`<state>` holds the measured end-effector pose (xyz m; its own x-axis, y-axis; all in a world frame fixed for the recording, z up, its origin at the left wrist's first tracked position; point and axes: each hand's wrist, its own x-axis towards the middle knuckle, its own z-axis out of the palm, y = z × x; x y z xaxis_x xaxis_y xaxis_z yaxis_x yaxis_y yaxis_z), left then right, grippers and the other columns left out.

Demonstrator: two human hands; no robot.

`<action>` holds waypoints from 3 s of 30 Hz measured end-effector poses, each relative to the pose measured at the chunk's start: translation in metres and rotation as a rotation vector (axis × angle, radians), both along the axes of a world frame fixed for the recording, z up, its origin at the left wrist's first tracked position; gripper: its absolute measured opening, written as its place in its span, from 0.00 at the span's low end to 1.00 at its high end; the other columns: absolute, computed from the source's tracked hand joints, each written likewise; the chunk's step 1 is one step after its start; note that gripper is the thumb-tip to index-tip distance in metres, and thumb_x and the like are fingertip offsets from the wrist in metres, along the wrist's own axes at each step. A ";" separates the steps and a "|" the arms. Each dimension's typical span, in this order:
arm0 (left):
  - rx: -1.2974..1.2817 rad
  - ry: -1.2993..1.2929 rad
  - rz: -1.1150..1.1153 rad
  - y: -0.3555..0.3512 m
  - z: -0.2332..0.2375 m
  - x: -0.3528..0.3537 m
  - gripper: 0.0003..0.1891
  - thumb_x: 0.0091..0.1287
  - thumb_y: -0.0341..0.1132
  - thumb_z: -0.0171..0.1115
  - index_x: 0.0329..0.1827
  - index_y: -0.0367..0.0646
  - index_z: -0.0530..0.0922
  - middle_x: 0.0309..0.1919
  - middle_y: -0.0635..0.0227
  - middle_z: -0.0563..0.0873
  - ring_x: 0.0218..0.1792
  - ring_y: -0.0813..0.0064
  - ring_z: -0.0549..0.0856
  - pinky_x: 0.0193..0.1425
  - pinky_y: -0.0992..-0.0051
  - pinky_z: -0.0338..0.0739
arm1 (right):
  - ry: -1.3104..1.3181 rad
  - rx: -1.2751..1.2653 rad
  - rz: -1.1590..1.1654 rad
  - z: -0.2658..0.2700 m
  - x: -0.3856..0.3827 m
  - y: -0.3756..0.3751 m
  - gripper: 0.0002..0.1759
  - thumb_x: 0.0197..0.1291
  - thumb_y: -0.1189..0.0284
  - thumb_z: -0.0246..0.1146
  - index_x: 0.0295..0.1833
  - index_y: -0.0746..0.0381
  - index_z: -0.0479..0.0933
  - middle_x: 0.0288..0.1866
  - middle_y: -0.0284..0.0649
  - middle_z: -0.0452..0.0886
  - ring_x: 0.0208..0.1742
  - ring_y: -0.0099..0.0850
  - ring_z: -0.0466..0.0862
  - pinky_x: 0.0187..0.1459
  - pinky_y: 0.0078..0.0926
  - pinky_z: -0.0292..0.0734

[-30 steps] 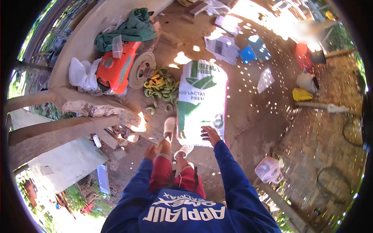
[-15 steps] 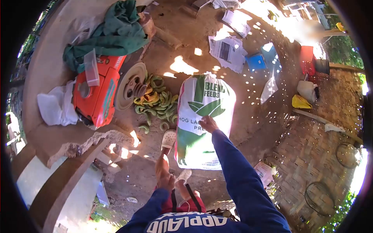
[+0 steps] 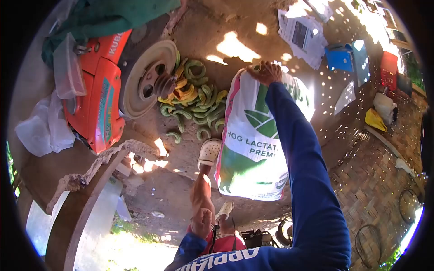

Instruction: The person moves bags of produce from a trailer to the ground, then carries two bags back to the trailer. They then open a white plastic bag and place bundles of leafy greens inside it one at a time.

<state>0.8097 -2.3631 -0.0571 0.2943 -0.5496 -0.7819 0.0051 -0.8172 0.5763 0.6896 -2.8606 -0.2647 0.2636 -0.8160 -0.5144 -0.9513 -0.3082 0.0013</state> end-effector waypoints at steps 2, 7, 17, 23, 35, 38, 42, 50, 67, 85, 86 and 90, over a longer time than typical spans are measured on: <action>0.009 0.036 -0.014 -0.007 0.007 -0.001 0.08 0.62 0.33 0.52 0.26 0.39 0.71 0.17 0.67 0.75 0.19 0.80 0.74 0.24 0.76 0.70 | -0.013 0.000 -0.037 -0.009 -0.003 -0.003 0.40 0.45 0.37 0.50 0.52 0.61 0.74 0.55 0.43 0.73 0.59 0.41 0.69 0.60 0.40 0.56; 0.002 -0.020 -0.068 -0.007 0.013 -0.013 0.08 0.62 0.34 0.52 0.27 0.40 0.72 0.16 0.66 0.75 0.18 0.78 0.76 0.23 0.74 0.70 | 0.052 0.065 0.026 0.012 -0.013 0.008 0.39 0.42 0.36 0.52 0.44 0.61 0.79 0.52 0.46 0.75 0.55 0.40 0.73 0.57 0.37 0.63; -0.222 -0.229 -0.162 0.047 -0.005 -0.058 0.07 0.61 0.34 0.53 0.28 0.39 0.72 0.18 0.65 0.74 0.18 0.79 0.73 0.25 0.75 0.69 | -0.054 0.107 0.094 0.142 -0.079 0.096 0.37 0.43 0.38 0.49 0.40 0.61 0.81 0.53 0.47 0.73 0.57 0.41 0.71 0.61 0.40 0.55; -0.266 -0.178 -0.062 0.073 -0.012 -0.099 0.09 0.60 0.36 0.53 0.26 0.40 0.72 0.20 0.60 0.75 0.24 0.69 0.76 0.31 0.68 0.71 | -0.366 -0.121 0.053 0.206 -0.144 0.195 0.27 0.42 0.46 0.58 0.32 0.60 0.79 0.40 0.41 0.76 0.50 0.37 0.73 0.51 0.39 0.61; -0.503 -0.016 0.072 0.040 0.107 -0.210 0.05 0.60 0.31 0.51 0.30 0.38 0.72 0.21 0.68 0.71 0.22 0.78 0.71 0.27 0.78 0.66 | -0.647 -0.322 -0.127 0.354 -0.344 0.484 0.21 0.36 0.56 0.61 0.32 0.60 0.70 0.30 0.37 0.65 0.37 0.36 0.68 0.40 0.36 0.57; -0.836 -0.191 -0.566 -0.018 0.169 -0.285 0.09 0.61 0.35 0.53 0.36 0.37 0.70 0.25 0.67 0.71 0.27 0.74 0.71 0.30 0.76 0.66 | -0.626 -0.271 -0.220 0.368 -0.388 0.562 0.22 0.37 0.55 0.61 0.34 0.60 0.70 0.31 0.37 0.65 0.39 0.37 0.68 0.42 0.37 0.58; -0.927 -0.217 -1.044 -0.019 0.167 -0.416 0.18 0.55 0.40 0.57 0.42 0.35 0.70 0.38 0.53 0.74 0.41 0.56 0.74 0.47 0.63 0.68 | -0.631 -0.173 -0.402 0.359 -0.431 0.658 0.23 0.39 0.53 0.61 0.36 0.59 0.72 0.34 0.40 0.68 0.42 0.39 0.69 0.44 0.42 0.60; -0.746 -0.506 -1.673 0.132 0.119 -0.503 0.25 0.44 0.42 0.56 0.44 0.34 0.70 0.49 0.48 0.73 0.53 0.50 0.69 0.59 0.60 0.63 | -0.979 -0.224 -0.476 0.366 -0.490 0.762 0.14 0.44 0.65 0.63 0.36 0.59 0.72 0.39 0.44 0.72 0.45 0.42 0.71 0.47 0.42 0.62; -0.763 -0.152 -1.550 0.179 0.196 -0.435 0.34 0.51 0.43 0.56 0.58 0.27 0.64 0.57 0.39 0.66 0.58 0.42 0.66 0.63 0.58 0.61 | -1.391 0.229 -0.992 0.335 -0.485 0.694 0.16 0.50 0.58 0.59 0.38 0.58 0.79 0.30 0.41 0.81 0.32 0.35 0.81 0.35 0.30 0.75; -0.745 0.213 -1.664 0.182 0.202 -0.416 0.10 0.54 0.35 0.56 0.35 0.37 0.76 0.48 0.49 0.75 0.46 0.51 0.77 0.46 0.62 0.74 | -0.756 -0.100 -0.527 0.321 -0.464 0.768 0.12 0.50 0.65 0.54 0.41 0.55 0.71 0.41 0.42 0.74 0.43 0.42 0.70 0.44 0.40 0.61; -0.764 0.145 -1.564 0.176 0.202 -0.417 0.08 0.54 0.32 0.55 0.34 0.37 0.75 0.45 0.51 0.77 0.41 0.53 0.79 0.43 0.63 0.74 | -0.767 -0.210 -0.545 0.316 -0.458 0.774 0.11 0.50 0.67 0.54 0.41 0.54 0.71 0.40 0.41 0.74 0.42 0.42 0.70 0.43 0.39 0.61; -0.618 -0.024 -1.366 0.149 0.197 -0.422 0.09 0.56 0.33 0.52 0.37 0.38 0.72 0.38 0.50 0.79 0.37 0.54 0.80 0.40 0.61 0.74 | -0.747 -0.261 -0.656 0.319 -0.448 0.783 0.15 0.48 0.64 0.54 0.38 0.62 0.75 0.36 0.44 0.77 0.41 0.42 0.73 0.44 0.36 0.65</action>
<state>0.3873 -2.2140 0.1401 -0.6958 -0.6368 -0.3322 -0.5542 0.1819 0.8123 0.2420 -2.0779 0.0541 -0.0946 -0.9776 -0.1881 -0.7175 0.1979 -0.6678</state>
